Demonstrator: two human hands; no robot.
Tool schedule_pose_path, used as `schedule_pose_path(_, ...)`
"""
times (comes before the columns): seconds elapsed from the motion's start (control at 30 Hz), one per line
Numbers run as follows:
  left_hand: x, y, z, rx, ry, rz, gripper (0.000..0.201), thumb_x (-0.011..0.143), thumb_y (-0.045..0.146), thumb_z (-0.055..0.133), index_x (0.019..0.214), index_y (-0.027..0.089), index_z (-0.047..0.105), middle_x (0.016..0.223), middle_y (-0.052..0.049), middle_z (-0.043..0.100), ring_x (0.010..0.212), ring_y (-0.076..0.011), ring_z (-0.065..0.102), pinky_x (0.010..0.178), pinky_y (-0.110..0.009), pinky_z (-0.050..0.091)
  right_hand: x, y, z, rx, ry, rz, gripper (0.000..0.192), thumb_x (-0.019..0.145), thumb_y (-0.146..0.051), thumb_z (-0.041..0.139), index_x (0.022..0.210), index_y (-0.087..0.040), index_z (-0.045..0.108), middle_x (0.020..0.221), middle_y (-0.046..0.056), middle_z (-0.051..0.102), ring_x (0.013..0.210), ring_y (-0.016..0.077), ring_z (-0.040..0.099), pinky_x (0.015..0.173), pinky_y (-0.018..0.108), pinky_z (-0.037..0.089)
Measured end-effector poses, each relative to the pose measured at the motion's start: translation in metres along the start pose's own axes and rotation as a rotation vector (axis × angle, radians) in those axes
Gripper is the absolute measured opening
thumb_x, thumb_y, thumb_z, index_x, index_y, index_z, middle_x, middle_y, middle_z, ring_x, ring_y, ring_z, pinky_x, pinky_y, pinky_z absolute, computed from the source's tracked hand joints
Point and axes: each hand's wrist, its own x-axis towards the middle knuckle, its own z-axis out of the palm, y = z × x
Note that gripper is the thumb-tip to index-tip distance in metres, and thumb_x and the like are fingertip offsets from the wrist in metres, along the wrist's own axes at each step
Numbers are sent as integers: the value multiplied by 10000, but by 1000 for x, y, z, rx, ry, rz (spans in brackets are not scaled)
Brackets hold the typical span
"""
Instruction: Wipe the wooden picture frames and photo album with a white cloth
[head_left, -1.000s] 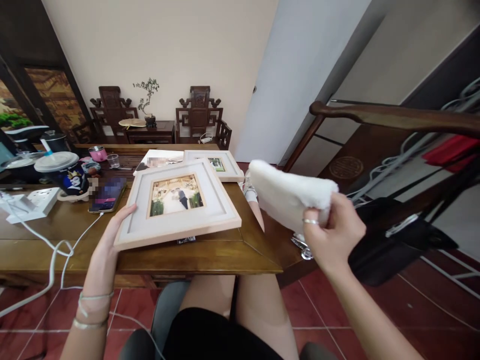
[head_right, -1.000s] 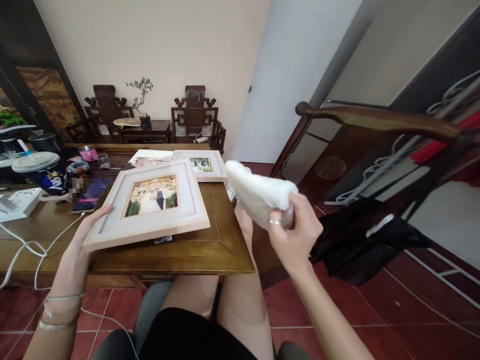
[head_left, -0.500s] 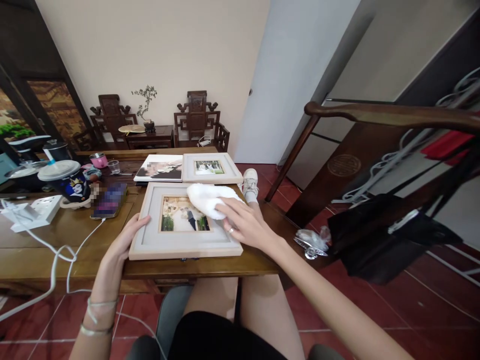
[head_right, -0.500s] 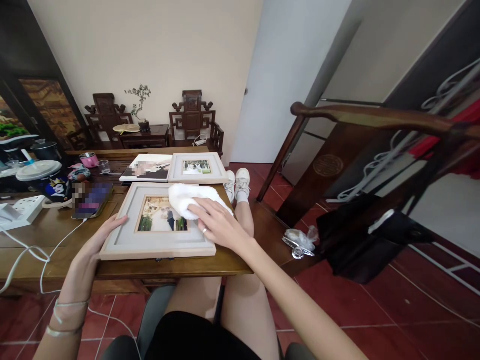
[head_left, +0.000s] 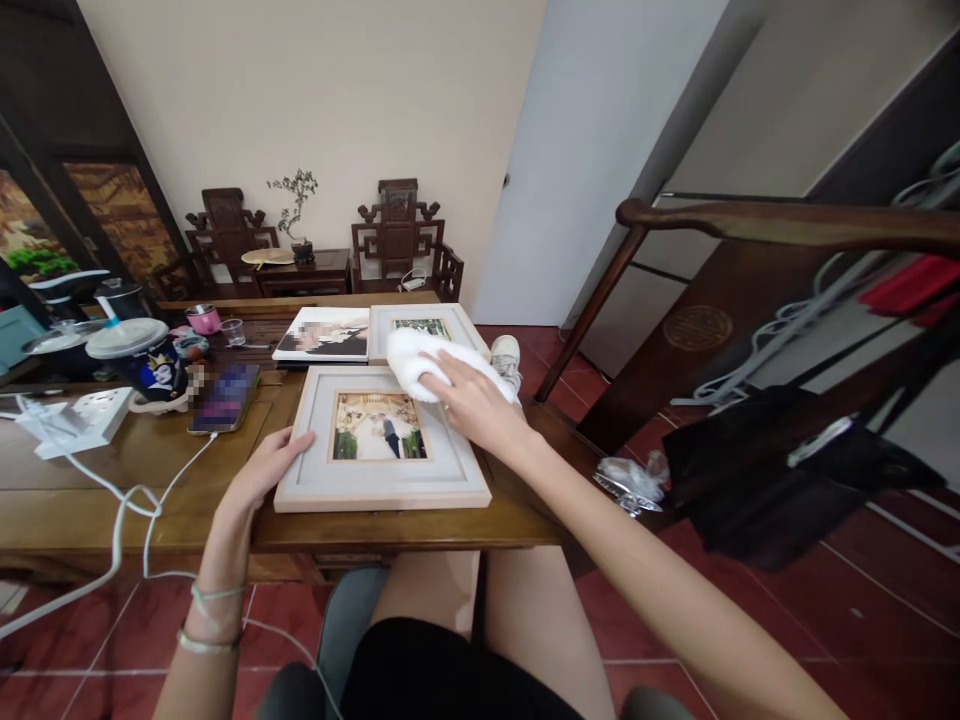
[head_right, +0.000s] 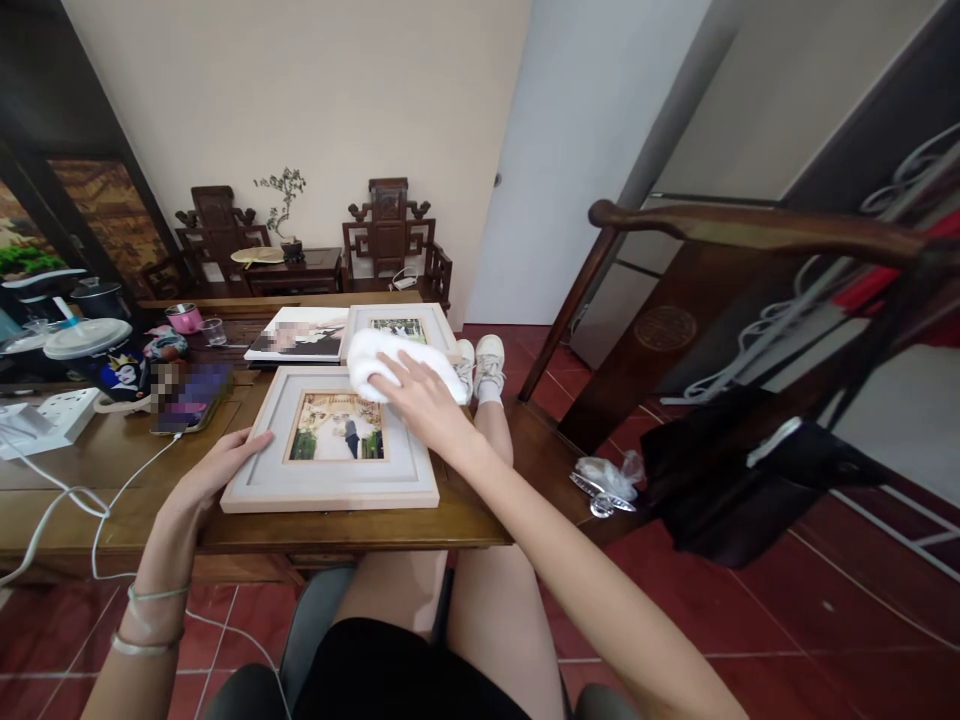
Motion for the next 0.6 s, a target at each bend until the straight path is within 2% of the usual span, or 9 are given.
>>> schedule_pose_path(0.07,5,-1,-4,211,37,15,344,640,510,769,745,186,717,741,-67,737,763,-302,694,641,-325,537,6,7,8,-25,-1,29,683,737,113,341,1301,-208,556,1587,130,350,1470,353,270,1103,597,347)
schedule_pose_path(0.13,13,-2,-7,390,84,36,368,640,514,750,793,181,717,813,-94,739,893,-357,687,773,-378,539,10,13,19,-11,-69,52,725,731,124,322,1342,-205,531,1597,139,329,1473,358,262,1103,628,324)
schedule_pose_path(0.2,22,-4,-6,518,134,112,437,664,455,721,976,149,709,1003,-154,725,1062,-399,644,936,-452,497,12,16,29,26,-149,55,745,732,123,329,1382,-199,501,1578,152,360,1464,352,286,1091,608,346)
schedule_pose_path(0.27,30,-6,-2,613,145,242,569,696,326,661,1219,106,619,1281,-221,611,1256,-412,534,1076,-519,399,11,18,35,61,-193,45,748,734,116,348,1406,-185,478,1543,165,411,1455,345,305,1076,578,370)
schedule_pose_path(0.33,36,-8,3,678,82,416,662,702,194,571,1354,96,517,1495,-232,422,1407,-390,375,1159,-554,298,10,18,35,81,-206,32,728,735,107,358,1397,-169,485,1494,182,466,1437,351,331,1052,574,386)
schedule_pose_path(0.4,39,-10,7,704,-20,568,679,699,116,493,1378,113,498,1582,-189,314,1478,-344,258,1204,-543,232,6,15,31,77,-218,12,703,733,100,358,1371,-153,506,1444,202,509,1409,365,362,1024,583,397)
schedule_pose_path(0.5,39,-14,9,699,-124,637,661,722,84,427,1377,115,511,1564,-165,369,1475,-287,291,1226,-503,221,-6,2,20,49,-229,-29,674,728,92,368,1335,-151,529,1363,202,570,1374,362,398,1028,574,383)
schedule_pose_path(0.6,39,-17,8,674,-114,623,650,738,97,422,1379,133,524,1520,-149,444,1444,-265,359,1225,-488,243,-23,-18,2,37,-235,-67,644,717,83,391,1293,-158,548,1257,183,624,1313,343,459,1035,526,378)
